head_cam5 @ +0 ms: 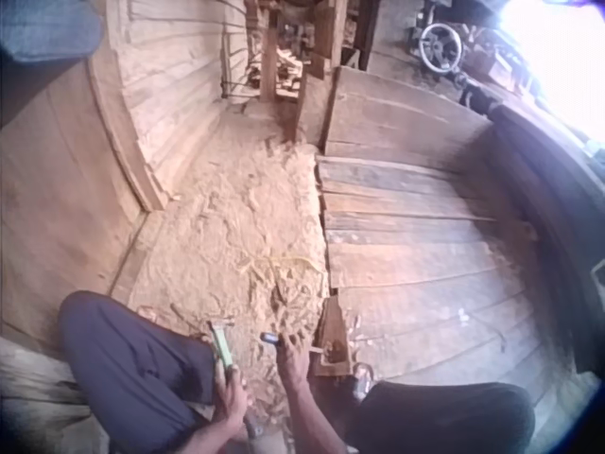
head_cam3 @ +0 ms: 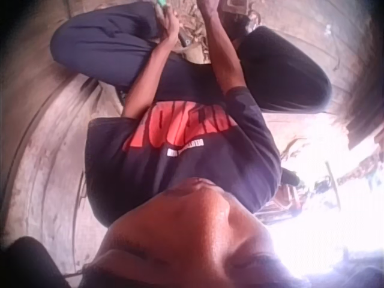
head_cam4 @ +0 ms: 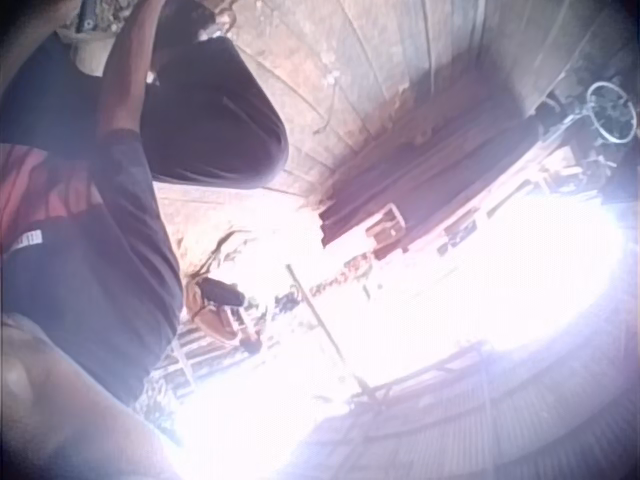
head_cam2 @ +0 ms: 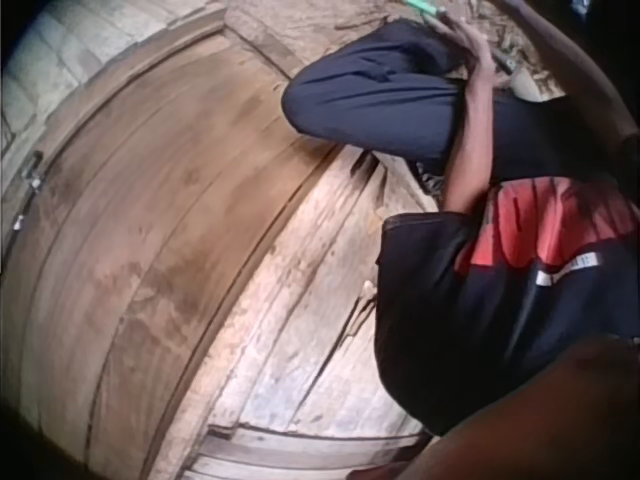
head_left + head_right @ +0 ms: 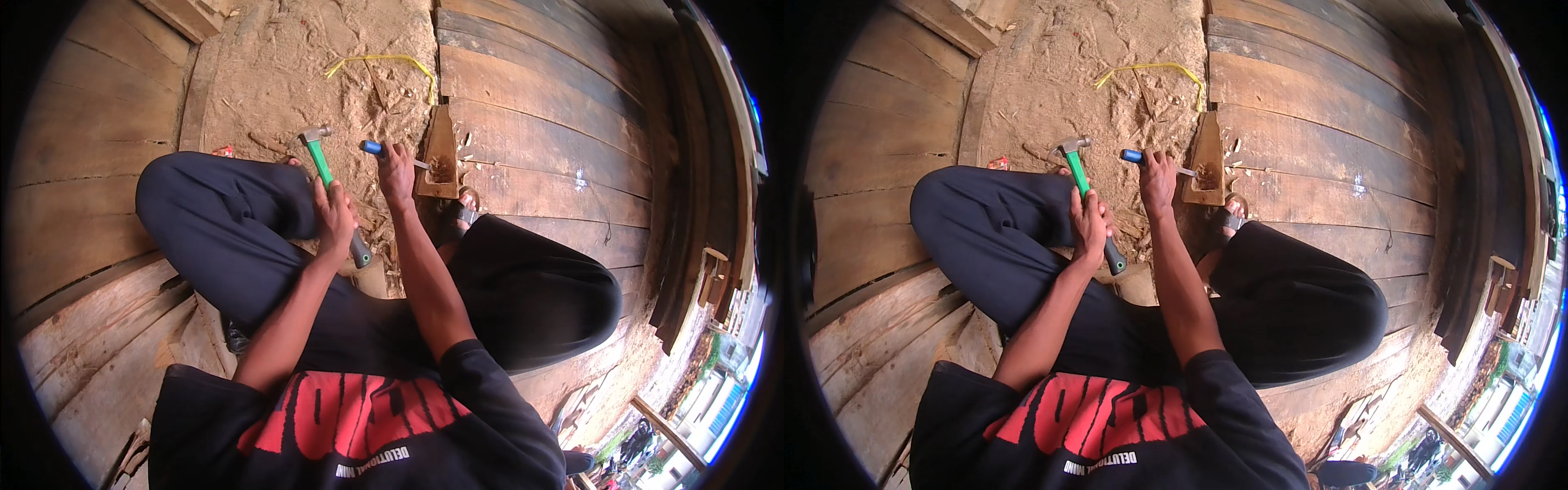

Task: The person sits on a wooden floor and uses a hammer and chisel to carve a small wooden block. They repeatedly strike the chisel to remove wood shavings, occasionally adjusting the chisel's position.

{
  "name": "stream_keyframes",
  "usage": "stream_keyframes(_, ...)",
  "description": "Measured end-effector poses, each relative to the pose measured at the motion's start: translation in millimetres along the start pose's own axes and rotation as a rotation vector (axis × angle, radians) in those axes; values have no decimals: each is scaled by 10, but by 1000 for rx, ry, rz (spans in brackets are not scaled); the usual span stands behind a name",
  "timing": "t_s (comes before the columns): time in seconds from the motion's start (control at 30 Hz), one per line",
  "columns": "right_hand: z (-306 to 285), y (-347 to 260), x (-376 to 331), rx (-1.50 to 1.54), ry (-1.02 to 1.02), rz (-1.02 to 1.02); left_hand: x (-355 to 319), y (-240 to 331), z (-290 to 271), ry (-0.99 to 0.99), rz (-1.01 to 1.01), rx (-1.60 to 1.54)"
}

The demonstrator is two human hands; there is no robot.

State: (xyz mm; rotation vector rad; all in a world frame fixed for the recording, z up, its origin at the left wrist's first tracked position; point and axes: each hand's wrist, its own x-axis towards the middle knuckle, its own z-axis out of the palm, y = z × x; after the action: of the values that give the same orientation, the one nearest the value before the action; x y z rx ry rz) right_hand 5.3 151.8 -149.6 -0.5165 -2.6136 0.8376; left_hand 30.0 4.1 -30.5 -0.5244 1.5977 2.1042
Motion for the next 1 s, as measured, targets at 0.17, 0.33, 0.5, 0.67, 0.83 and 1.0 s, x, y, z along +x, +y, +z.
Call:
stream_keyframes(0.17,32,48,-36,-43,-30,34,-58,31,-84,-85,-210,126)
stream_keyframes(0.33,26,25,-30,-49,-7,6,-22,74,-35,-35,-82,169)
stream_keyframes(0.5,49,79,-69,-58,21,-21,-55,47,-2,-34,-103,88)
stream_keyframes(0.67,41,50,-41,-43,11,-8,4,135,-93,-170,-242,270)
stream_keyframes(0.83,32,87,-64,-23,43,-46,-18,-29,12,43,-70,13)
stream_keyframes(1.0,55,52,-74,-72,36,2,-112,-87,-55,-134,-131,366)
